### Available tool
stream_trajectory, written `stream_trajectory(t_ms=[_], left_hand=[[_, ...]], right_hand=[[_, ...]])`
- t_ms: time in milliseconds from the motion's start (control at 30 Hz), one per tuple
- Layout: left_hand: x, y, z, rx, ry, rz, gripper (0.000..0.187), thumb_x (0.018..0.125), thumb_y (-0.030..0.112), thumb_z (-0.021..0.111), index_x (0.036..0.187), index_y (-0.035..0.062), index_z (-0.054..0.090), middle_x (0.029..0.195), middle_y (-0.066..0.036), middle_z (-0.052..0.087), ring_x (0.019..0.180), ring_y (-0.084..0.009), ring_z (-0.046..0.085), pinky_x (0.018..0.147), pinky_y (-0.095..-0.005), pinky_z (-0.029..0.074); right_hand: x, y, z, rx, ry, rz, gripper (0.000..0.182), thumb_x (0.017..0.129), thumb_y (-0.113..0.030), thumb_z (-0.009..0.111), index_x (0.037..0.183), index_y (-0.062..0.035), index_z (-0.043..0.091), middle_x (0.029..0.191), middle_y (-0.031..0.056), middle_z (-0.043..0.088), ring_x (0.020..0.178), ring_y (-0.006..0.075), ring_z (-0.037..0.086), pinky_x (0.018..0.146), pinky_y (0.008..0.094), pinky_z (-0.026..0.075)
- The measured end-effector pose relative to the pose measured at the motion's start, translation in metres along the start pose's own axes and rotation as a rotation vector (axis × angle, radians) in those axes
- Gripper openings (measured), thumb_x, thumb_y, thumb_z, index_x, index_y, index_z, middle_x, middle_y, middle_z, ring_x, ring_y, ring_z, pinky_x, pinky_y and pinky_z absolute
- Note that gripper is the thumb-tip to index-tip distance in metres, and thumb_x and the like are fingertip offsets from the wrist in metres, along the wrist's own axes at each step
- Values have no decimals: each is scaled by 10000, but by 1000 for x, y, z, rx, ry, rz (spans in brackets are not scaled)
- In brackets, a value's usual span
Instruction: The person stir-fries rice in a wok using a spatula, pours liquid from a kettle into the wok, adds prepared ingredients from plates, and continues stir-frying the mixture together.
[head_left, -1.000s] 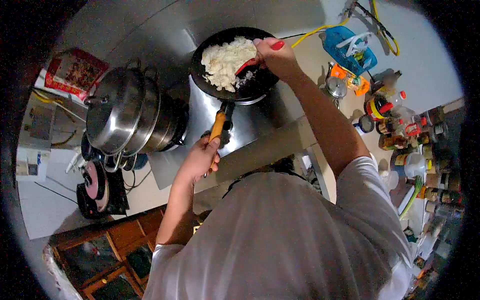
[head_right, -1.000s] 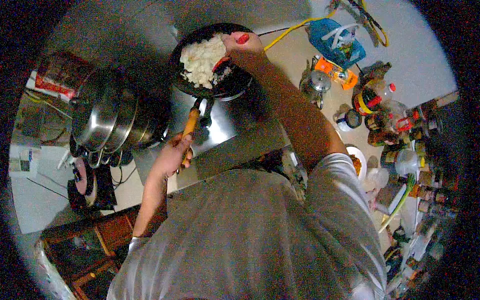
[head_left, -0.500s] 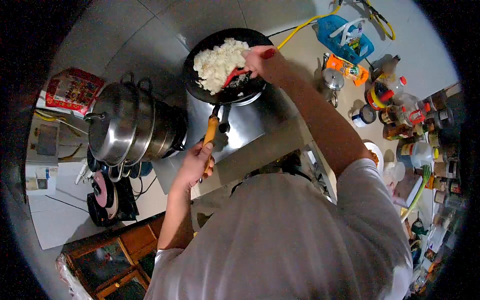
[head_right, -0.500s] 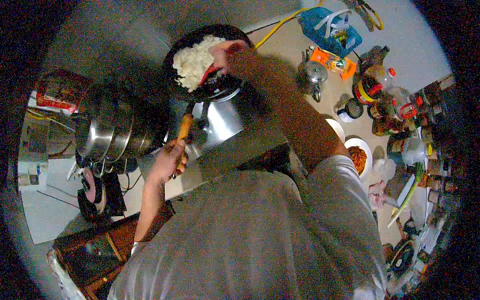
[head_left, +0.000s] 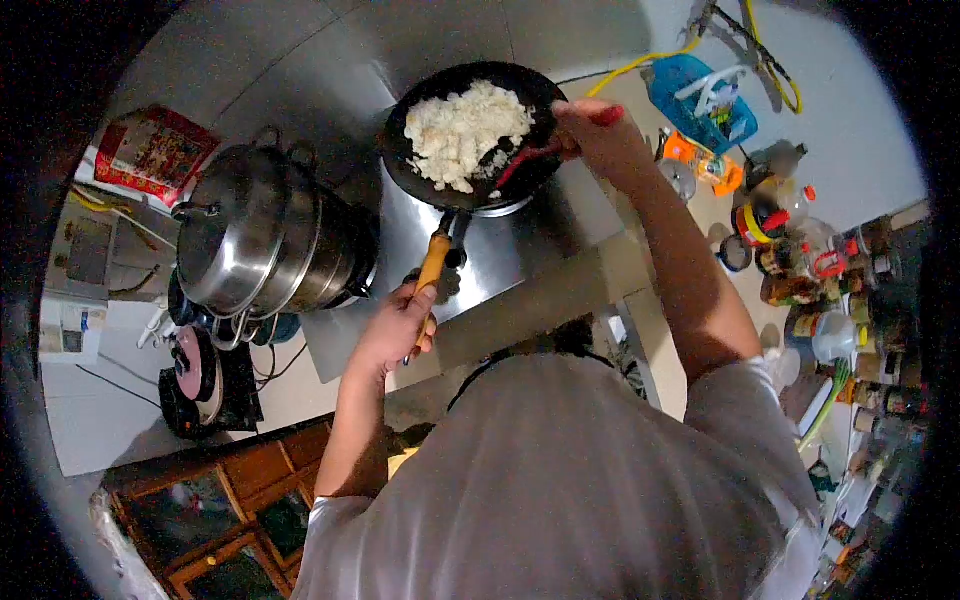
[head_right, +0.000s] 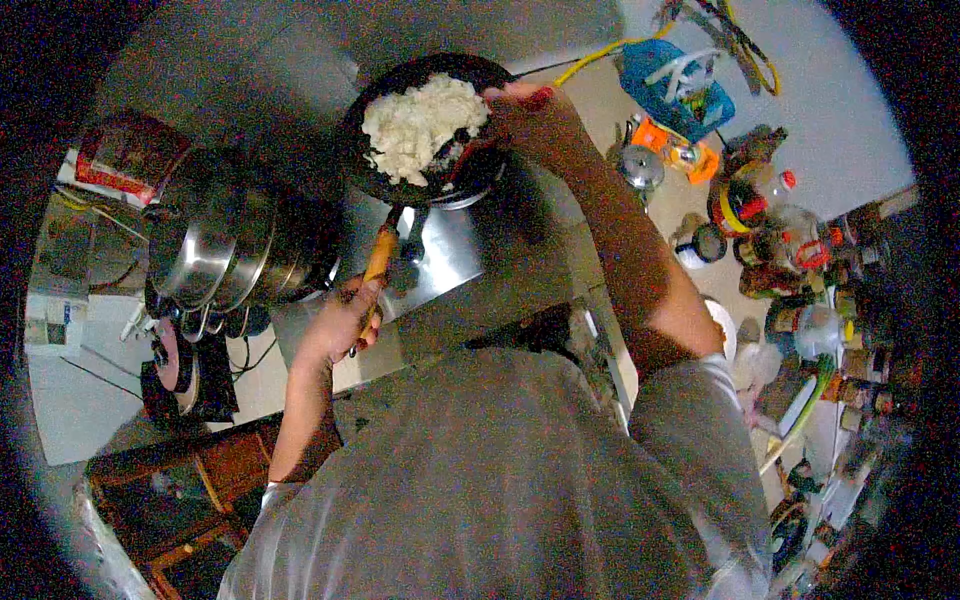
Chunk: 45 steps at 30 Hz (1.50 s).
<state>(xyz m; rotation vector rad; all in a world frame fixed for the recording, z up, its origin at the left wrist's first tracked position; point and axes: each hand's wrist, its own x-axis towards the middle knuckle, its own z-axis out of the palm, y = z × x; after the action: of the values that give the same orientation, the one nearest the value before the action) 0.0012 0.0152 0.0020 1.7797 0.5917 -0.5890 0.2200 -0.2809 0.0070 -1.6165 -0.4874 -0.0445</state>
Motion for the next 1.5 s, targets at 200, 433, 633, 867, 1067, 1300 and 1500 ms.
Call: stream_trajectory(t_ms=[200,433,633,867,1067,1300,1500], left_hand=[[1,-8,0,1,-12,49,383,996,481,530,1084,109,555,690,-9,586,481,-111,542,414,-249,399],[-1,-12,-8,-193,-92,5,387,992,445,540,1159,97,529,778,-45,638,525,-112,557,416,-239,387],[6,-24,-16,-367,-190,54,386,993,409,547,1215,94,519,865,-80,680,543,-140,585,407,-238,390],[24,-44,-14,-536,-299,119,310,1013,374,532,1128,87,538,729,-51,581,503,-140,519,397,-267,346],[26,-51,-15,-532,-282,221,284,1008,360,531,1018,76,521,712,-44,567,510,-133,515,418,-276,360],[30,-41,-16,-182,-216,327,279,1005,350,530,1007,71,520,712,-45,561,528,-129,506,440,-289,367],[27,-48,-11,-443,-224,279,299,1006,350,529,994,51,518,684,-49,545,500,-133,471,441,-300,362]], right_hand=[[11,50,35,-11,116,-23,361,976,-342,617,777,-40,625,733,27,614,698,116,597,641,275,506],[-28,-26,-2,232,-45,343,189,967,-225,625,941,-41,659,988,32,689,915,142,636,827,292,499],[3,-67,14,96,-17,251,287,979,-298,604,978,-30,705,936,27,702,838,120,633,777,287,508],[53,12,48,-97,105,177,265,986,-221,584,858,4,645,820,88,670,785,164,641,803,321,557],[52,-26,55,-161,102,147,334,971,-236,600,783,31,667,762,53,678,770,149,657,733,271,499],[45,8,80,-297,67,75,359,980,-253,602,771,30,673,731,38,678,725,123,627,708,274,488],[51,-37,67,43,111,121,305,984,-181,564,762,20,621,762,100,663,746,188,646,732,296,523]])
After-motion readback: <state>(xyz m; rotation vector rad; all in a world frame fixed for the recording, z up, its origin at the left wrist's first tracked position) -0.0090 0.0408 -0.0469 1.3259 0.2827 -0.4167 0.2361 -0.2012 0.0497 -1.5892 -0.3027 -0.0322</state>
